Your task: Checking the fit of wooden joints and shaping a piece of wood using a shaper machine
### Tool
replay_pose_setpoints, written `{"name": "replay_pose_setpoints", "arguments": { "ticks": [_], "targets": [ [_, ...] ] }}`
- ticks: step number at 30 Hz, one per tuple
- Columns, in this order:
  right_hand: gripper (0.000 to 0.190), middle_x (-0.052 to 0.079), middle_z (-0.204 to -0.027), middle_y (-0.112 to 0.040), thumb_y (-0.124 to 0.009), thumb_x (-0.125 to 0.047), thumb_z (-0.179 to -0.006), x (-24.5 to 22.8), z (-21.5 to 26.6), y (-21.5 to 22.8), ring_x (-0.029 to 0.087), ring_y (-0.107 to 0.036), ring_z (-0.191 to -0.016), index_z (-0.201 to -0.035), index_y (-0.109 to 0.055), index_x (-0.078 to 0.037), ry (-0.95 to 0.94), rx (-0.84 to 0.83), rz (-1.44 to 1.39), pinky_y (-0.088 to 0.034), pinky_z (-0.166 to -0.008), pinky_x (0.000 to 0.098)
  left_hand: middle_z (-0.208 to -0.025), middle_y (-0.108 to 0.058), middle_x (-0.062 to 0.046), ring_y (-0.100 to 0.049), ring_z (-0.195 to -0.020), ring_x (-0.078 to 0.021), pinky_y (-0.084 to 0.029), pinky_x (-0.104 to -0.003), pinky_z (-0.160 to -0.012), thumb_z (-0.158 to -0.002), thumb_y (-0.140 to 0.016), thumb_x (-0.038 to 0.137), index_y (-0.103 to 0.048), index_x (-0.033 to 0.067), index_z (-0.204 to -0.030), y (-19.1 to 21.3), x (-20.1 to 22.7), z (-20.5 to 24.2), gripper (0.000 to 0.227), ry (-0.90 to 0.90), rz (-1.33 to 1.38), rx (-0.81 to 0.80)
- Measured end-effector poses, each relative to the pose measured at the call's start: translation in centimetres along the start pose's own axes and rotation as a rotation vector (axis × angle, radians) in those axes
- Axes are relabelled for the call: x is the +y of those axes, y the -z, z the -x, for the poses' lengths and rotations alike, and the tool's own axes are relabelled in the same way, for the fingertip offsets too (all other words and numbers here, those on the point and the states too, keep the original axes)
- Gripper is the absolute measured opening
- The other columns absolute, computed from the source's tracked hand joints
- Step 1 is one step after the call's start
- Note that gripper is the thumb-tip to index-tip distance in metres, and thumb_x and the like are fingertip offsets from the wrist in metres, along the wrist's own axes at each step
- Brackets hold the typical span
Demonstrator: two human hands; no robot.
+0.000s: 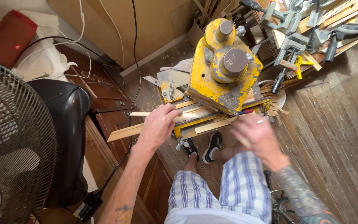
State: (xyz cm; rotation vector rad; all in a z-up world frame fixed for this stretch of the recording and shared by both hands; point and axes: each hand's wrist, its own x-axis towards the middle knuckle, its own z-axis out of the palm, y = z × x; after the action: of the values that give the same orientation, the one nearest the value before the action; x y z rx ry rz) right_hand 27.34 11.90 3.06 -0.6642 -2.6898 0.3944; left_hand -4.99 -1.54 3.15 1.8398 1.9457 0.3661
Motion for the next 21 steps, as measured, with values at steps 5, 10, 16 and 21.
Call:
{"name": "replay_pose_setpoints", "arguments": {
  "ticks": [5,10,16,21],
  "targets": [
    [0.021,0.002,-0.101,-0.065,-0.061,-0.035,-0.102,-1.1,1.9,-4.2,0.021,-0.063,-0.104,-0.117,-0.07,-0.024,-0.082,-0.076,0.133,-0.05,-0.09,0.0352,-0.103,-0.061,-0.007,-0.067,-0.096,-0.0284,-0.059,-0.042,-0.085,-0.085,-0.062,-0.002,-0.072,0.0144,-0.115,2.8,3.4,3.7,0.035,0.051,0.252,0.182],
    [0.017,0.001,-0.096,-0.063,-0.061,-0.033,-0.101,-1.3,1.2,-4.7,0.019,-0.062,-0.1,-0.113,-0.071,-0.026,-0.152,-0.104,0.104,-0.05,-0.088,0.0335,-0.099,-0.061,-0.009,-0.066,-0.092,-0.0248,-0.059,-0.041,-0.084,-0.091,-0.064,0.005,-0.076,0.0106,-0.113,5.1,6.7,5.3,0.026,0.173,0.601,0.272],
    [0.019,0.004,-0.099,-0.064,-0.059,-0.033,-0.101,-1.8,1.6,-3.2,0.024,-0.064,-0.104,-0.116,-0.067,-0.024,-0.091,-0.111,-0.017,-0.05,-0.09,0.0404,-0.089,-0.072,-0.012,-0.067,-0.077,-0.0209,-0.058,-0.037,-0.07,-0.096,-0.065,0.013,-0.072,0.005,-0.122,8.0,10.9,4.8,0.028,0.259,0.859,0.372],
    [0.031,0.01,-0.117,-0.072,-0.071,-0.008,-0.088,-4.5,1.5,6.6,0.022,-0.068,-0.111,-0.118,-0.07,-0.006,-0.328,-0.003,-0.686,-0.054,-0.103,0.0358,-0.091,-0.056,-0.002,-0.052,-0.081,-0.0136,-0.048,-0.029,-0.071,-0.108,-0.038,0.033,-0.053,0.0079,-0.141,10.4,14.9,2.2,0.044,0.244,1.042,0.352]
  ]
}}
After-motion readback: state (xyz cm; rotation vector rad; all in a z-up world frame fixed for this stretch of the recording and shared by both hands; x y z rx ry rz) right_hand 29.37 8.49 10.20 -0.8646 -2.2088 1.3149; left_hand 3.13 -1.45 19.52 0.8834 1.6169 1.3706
